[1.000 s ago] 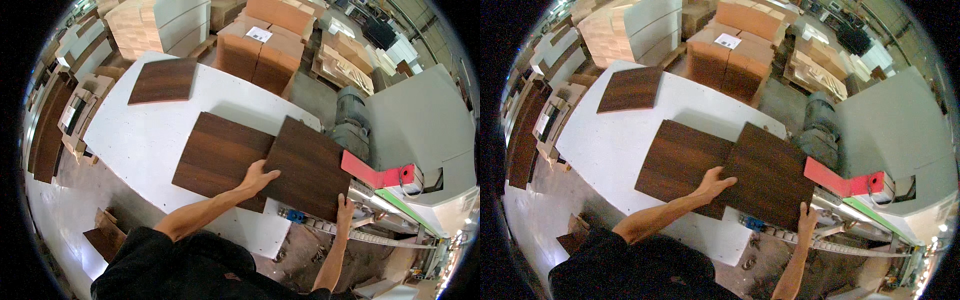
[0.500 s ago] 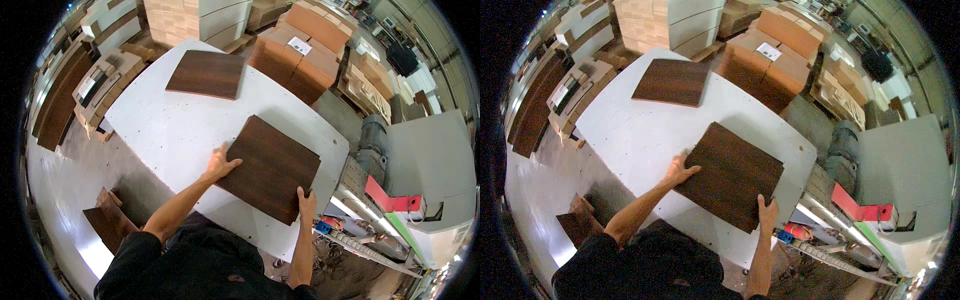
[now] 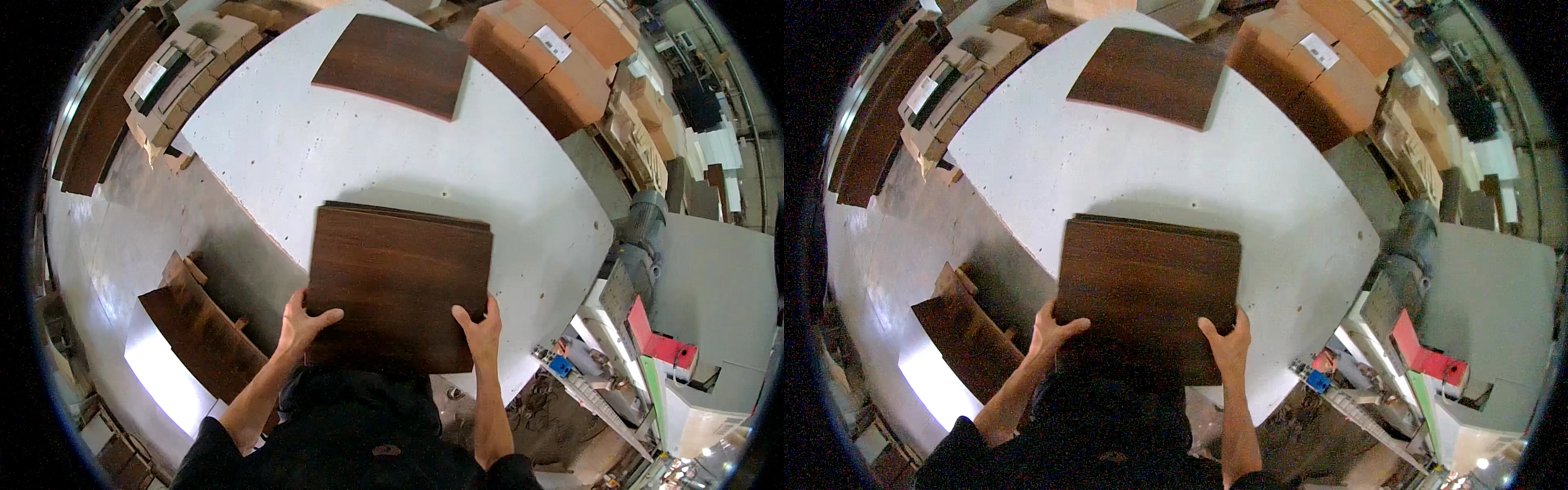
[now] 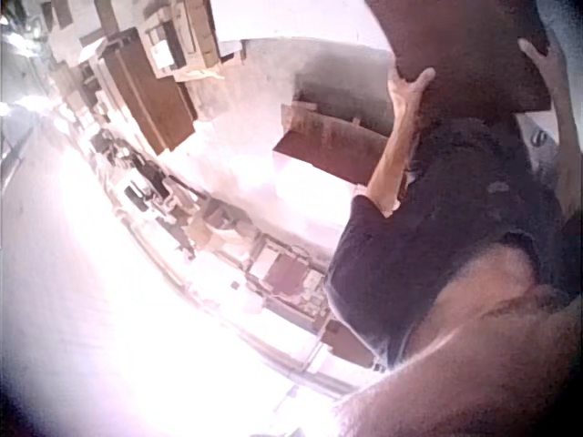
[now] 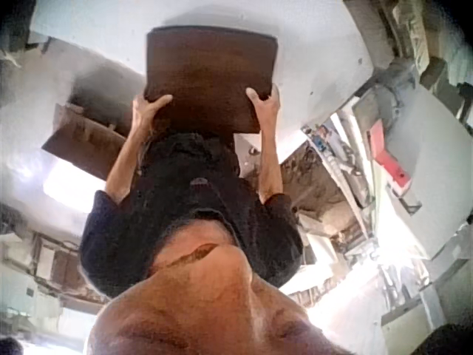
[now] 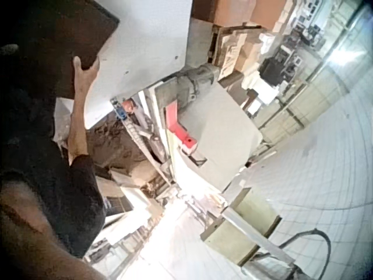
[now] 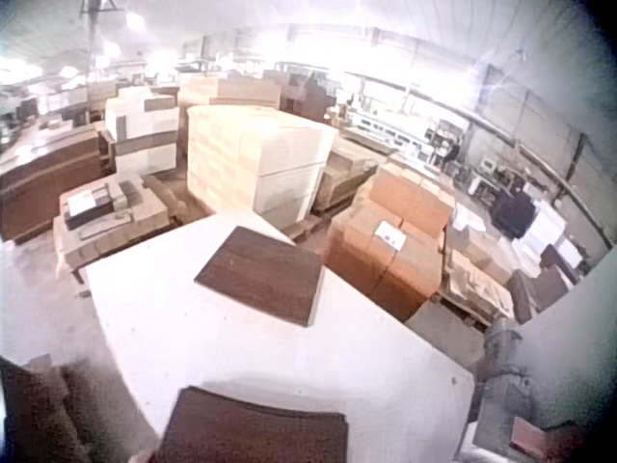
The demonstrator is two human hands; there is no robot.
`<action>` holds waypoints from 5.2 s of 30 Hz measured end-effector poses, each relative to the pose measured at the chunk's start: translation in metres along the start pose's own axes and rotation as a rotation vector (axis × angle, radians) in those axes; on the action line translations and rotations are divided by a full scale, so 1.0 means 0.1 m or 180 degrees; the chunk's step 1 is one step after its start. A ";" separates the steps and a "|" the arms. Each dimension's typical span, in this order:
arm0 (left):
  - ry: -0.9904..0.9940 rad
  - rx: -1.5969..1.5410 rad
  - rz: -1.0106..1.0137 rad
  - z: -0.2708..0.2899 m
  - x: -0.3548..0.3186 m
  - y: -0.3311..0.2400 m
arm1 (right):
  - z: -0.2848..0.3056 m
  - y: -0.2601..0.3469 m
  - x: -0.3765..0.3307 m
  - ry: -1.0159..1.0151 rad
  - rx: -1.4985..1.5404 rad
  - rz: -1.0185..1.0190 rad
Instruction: The person picks up dark brown wooden panels from a white workbench and stacks them onto a wooden pallet on the floor. They repeatedly lift the panels, turn them over, and place them in a neat pile.
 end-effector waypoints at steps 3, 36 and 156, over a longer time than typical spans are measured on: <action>-0.0035 -0.0652 0.0410 0.23 -0.06 0.19 | -0.27 0.14 0.16 0.0117 -0.0617 0.0344; -0.0960 0.0633 -0.2738 -0.09 -0.28 -0.88 | 0.73 0.31 0.76 0.0491 0.0970 0.2300; -0.5356 -0.5986 0.0089 2.12 -7.13 13.53 | -12.02 -5.30 -8.25 0.3489 -0.2172 0.1753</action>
Point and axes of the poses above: each hand's wrist, its own x-axis towards the middle knuckle, its own z-axis out of the back of the hand, y = z × x, the point moved 5 cm from there along x, towards the middle knuckle, and after that the axes turned 13 degrees about y, right-handed, at the moved point
